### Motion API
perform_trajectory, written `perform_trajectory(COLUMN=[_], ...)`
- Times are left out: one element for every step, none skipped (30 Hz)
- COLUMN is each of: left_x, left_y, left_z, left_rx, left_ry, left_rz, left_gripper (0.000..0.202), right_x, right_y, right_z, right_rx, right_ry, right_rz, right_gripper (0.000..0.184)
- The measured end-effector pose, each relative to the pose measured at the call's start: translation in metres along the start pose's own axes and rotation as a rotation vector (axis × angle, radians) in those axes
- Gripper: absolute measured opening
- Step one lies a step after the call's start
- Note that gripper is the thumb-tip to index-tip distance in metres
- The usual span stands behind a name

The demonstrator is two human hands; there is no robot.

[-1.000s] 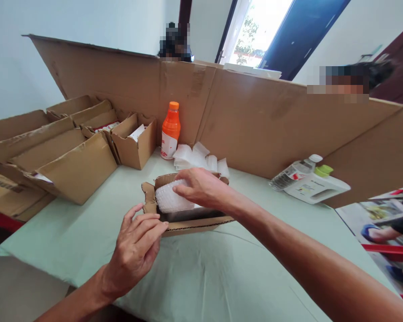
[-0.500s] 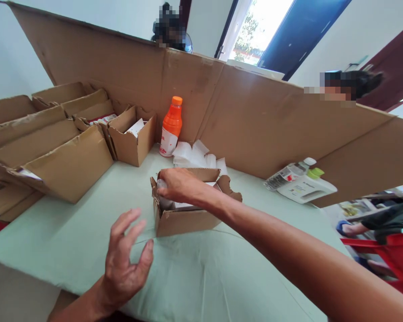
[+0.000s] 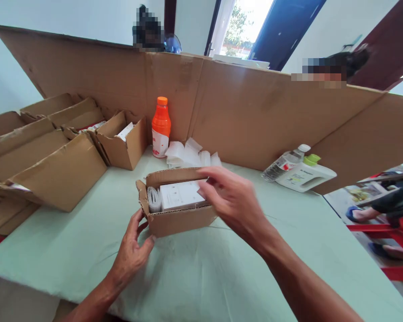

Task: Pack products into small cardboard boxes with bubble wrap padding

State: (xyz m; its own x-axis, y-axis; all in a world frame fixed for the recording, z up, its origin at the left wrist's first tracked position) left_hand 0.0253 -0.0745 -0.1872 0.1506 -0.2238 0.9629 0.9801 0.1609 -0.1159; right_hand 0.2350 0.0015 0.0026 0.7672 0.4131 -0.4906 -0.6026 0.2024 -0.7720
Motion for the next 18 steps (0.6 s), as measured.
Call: perform_trajectory(left_x=[-0.003,-0.008,-0.012,-0.017,-0.022,-0.026,-0.028,-0.03,-0.03,-0.029,-0.027,-0.025,-0.022,-0.018,-0.014,-0.011,-0.007,-0.003], left_y=[-0.002,-0.004,-0.005,-0.005,-0.006,-0.006,-0.005,-0.005,-0.004,-0.002,0.0,0.004,0.009,0.016,0.024,0.034,0.045,0.055], left_z=[-0.001,-0.003,-0.005,-0.007,-0.009,-0.01,-0.012,-0.013,-0.014,-0.016,-0.018,-0.022,-0.027,-0.034,-0.042,-0.051,-0.06,-0.068], left_rx=[0.001,-0.002,-0.009,-0.018,-0.026,-0.033,-0.036,-0.04,-0.042,-0.042,-0.037,-0.028,-0.021,-0.021,-0.035,-0.077,-0.145,-0.232], left_ry=[-0.006,-0.012,-0.021,-0.035,-0.05,-0.064,-0.078,-0.091,-0.105,-0.117,-0.124,-0.123,-0.11,-0.082,-0.042,0.006,0.059,0.114], left_rz=[0.009,0.019,0.031,0.044,0.057,0.065,0.068,0.066,0.062,0.06,0.064,0.074,0.088,0.107,0.129,0.152,0.173,0.19], left_gripper=[0.07,0.069,0.069,0.068,0.068,0.068,0.067,0.067,0.067,0.066,0.066,0.066,0.067,0.069,0.073,0.078,0.082,0.085], right_x=[0.026,0.052,0.079,0.102,0.12,0.132,0.139,0.141,0.14,0.137,0.135,0.134,0.134,0.137,0.141,0.146,0.152,0.158], right_y=[-0.015,-0.025,-0.025,-0.017,-0.004,0.014,0.034,0.052,0.069,0.082,0.091,0.096,0.099,0.099,0.098,0.095,0.092,0.088], right_z=[-0.021,-0.044,-0.066,-0.086,-0.103,-0.114,-0.121,-0.124,-0.122,-0.118,-0.111,-0.103,-0.093,-0.084,-0.074,-0.065,-0.058,-0.054], right_rx=[0.14,0.309,0.386,0.391,0.366,0.29,0.211,0.129,0.055,0.001,-0.034,-0.05,-0.048,-0.033,-0.008,0.024,0.059,0.094], right_ry=[0.093,0.177,0.295,0.385,0.456,0.504,0.52,0.521,0.512,0.502,0.493,0.482,0.468,0.448,0.431,0.42,0.417,0.422], right_rz=[0.028,0.06,0.103,0.173,0.226,0.27,0.311,0.346,0.379,0.414,0.457,0.506,0.558,0.613,0.662,0.699,0.719,0.725], right_gripper=[0.024,0.026,0.031,0.037,0.046,0.056,0.063,0.067,0.069,0.069,0.067,0.066,0.066,0.068,0.07,0.073,0.076,0.079])
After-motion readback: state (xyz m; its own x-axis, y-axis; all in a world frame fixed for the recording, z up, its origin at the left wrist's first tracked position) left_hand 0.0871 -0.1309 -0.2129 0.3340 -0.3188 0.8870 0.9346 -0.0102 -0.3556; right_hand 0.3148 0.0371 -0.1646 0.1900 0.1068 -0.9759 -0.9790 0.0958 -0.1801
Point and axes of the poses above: each hand's wrist, its own z-axis towards the middle knuckle, its own y-axis out of the palm, x = y × z, the point moved 4 cm from there along z, towards the middle knuckle, and after that the axes turned 3 degrees about y, right-handed, at the moved point
